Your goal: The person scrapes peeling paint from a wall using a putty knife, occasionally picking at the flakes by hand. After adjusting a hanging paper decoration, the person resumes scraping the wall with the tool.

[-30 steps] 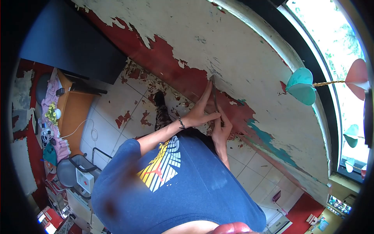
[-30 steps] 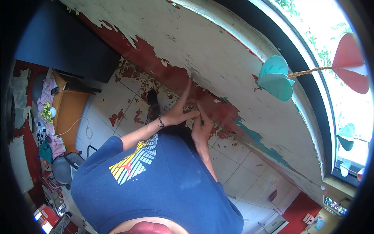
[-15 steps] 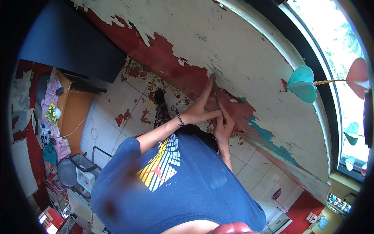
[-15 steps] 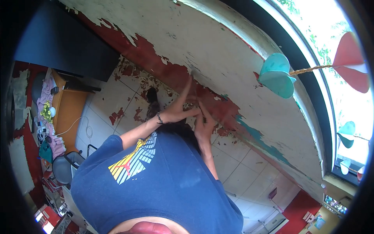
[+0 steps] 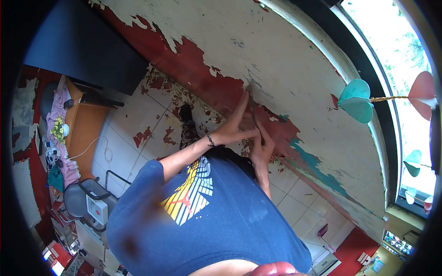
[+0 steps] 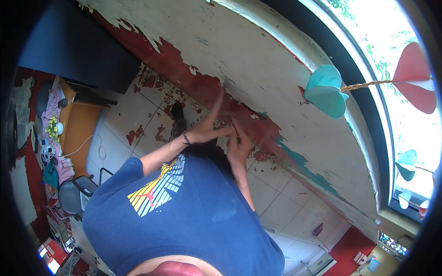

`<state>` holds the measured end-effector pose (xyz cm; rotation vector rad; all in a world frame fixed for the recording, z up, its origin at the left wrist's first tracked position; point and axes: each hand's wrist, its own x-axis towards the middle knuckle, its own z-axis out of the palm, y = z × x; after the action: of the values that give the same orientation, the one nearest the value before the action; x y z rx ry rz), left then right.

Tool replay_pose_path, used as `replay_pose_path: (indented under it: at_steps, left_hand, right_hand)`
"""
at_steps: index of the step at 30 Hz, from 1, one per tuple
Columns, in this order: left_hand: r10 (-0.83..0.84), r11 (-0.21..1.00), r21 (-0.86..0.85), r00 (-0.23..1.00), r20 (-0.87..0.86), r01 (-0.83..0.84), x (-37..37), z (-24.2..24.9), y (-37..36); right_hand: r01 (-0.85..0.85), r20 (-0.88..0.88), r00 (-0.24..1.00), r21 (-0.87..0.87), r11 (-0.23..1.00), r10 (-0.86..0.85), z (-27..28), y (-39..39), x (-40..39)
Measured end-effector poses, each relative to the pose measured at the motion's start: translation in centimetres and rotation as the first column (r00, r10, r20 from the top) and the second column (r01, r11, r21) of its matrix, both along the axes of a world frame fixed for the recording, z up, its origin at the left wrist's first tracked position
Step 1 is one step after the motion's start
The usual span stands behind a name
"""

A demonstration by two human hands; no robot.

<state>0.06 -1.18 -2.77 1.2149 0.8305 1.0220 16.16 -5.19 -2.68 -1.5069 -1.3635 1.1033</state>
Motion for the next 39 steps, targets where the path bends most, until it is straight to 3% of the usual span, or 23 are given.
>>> replay_pose_path:
  at_steps: [2, 3, 5, 9, 11, 12, 13, 14, 16, 18, 19, 21, 25, 27, 28, 30, 33, 37, 39]
  left_hand:
    - [0.019, 0.986, 0.167, 0.978, -0.207, 0.016, 0.5, -1.0, 0.2]
    - [0.015, 0.986, 0.165, 0.978, -0.210, 0.020, 0.4, -1.0, 0.2]
    - [0.168, 0.982, 0.077, 0.984, 0.067, -0.173, 0.5, -1.0, 0.7]
    - [0.205, 0.978, 0.039, 0.978, 0.035, -0.207, -0.8, 0.5, 1.4]
    - [0.114, 0.963, 0.268, 0.959, -0.261, -0.042, -0.4, 0.0, 0.5]
    - [0.049, 0.981, 0.193, 0.992, -0.112, -0.026, -0.2, 0.0, 0.3]
    - [0.055, 0.982, 0.185, 0.992, -0.109, -0.034, -0.4, 0.0, 0.3]
    - [0.066, 0.976, 0.214, 0.981, -0.180, -0.026, -0.6, 0.0, 0.3]
    - [0.073, 0.969, 0.247, 0.966, -0.249, -0.010, -0.6, 0.1, 0.3]
    - [0.121, 0.981, 0.152, 0.992, -0.020, -0.117, -0.2, -0.1, 0.6]
    - [0.130, 0.980, 0.154, 0.991, -0.020, -0.125, -0.1, -0.1, 0.6]
    - [0.025, 0.984, 0.179, 0.983, -0.180, 0.008, -0.3, -0.2, 0.2]
    - [0.064, 0.977, 0.212, 0.966, -0.252, -0.010, -0.1, -0.4, 0.2]
    - [0.112, 0.981, 0.162, 0.994, -0.010, -0.109, 0.3, -0.9, 0.6]
    - [0.109, 0.981, 0.164, 0.994, -0.008, -0.107, 0.5, -0.9, 0.5]
    - [0.023, 0.984, 0.179, 0.986, -0.168, 0.008, 0.2, -0.5, 0.4]
    - [0.114, 0.971, 0.230, 0.964, -0.240, -0.058, 0.1, -0.8, 0.6]
    - [0.076, 0.996, 0.055, 0.997, -0.034, -0.074, -0.4, 0.5, 0.4]
    - [0.046, 0.963, 0.264, 0.941, -0.337, 0.047, -0.9, 0.1, 0.8]
  right_hand:
    - [0.009, -0.134, 0.991, -0.036, 0.999, -0.014, 1.1, 0.1, 0.4]
    - [0.013, -0.136, 0.991, -0.037, 0.999, -0.018, 1.1, 0.6, -0.2]
    - [-0.064, -0.072, 0.995, 0.010, 0.998, 0.065, 0.9, 2.0, -1.9]
    - [-0.077, -0.084, 0.994, -0.045, 0.996, 0.073, 2.2, 1.5, -2.8]
    - [-0.037, -0.017, 0.999, 0.091, 0.995, 0.038, 1.5, 0.3, 0.1]
    - [-0.046, -0.016, 0.999, 0.087, 0.995, 0.048, 1.9, 0.4, 0.5]
    - [-0.036, -0.025, 0.999, -0.003, 0.999, 0.036, 2.5, 0.4, 1.0]
    - [-0.021, -0.031, 0.999, -0.097, 0.995, 0.018, 2.9, 0.0, 1.3]
    - [-0.013, -0.075, 0.997, -0.093, 0.996, 0.006, 2.3, 0.4, -0.4]
    - [-0.012, -0.118, 0.993, -0.076, 0.997, 0.003, 1.2, 0.3, -1.0]
    - [0.012, -0.149, 0.989, -0.063, 0.998, -0.021, 0.3, -0.3, -0.9]
    - [0.042, -0.187, 0.981, -0.055, 0.998, -0.052, 0.0, -0.8, -0.8]
    - [0.064, -0.104, 0.992, -0.033, 0.997, -0.067, -1.0, -0.5, -1.4]
    - [0.048, -0.071, 0.996, 0.023, 0.999, -0.046, -0.9, -0.5, -0.9]
    - [0.051, -0.112, 0.992, -0.027, 0.998, -0.053, 0.5, -0.7, -0.8]
    - [0.054, -0.165, 0.984, -0.071, 0.996, -0.065, 1.4, -0.6, -0.6]
    - [0.041, -0.137, 0.990, -0.006, 0.999, -0.042, 1.0, 0.3, -0.2]
    - [0.044, -0.141, 0.989, -0.010, 0.999, -0.045, 0.9, 0.3, -0.6]
    - [0.056, -0.135, 0.989, -0.043, 0.997, -0.061, 1.4, 0.3, -0.3]
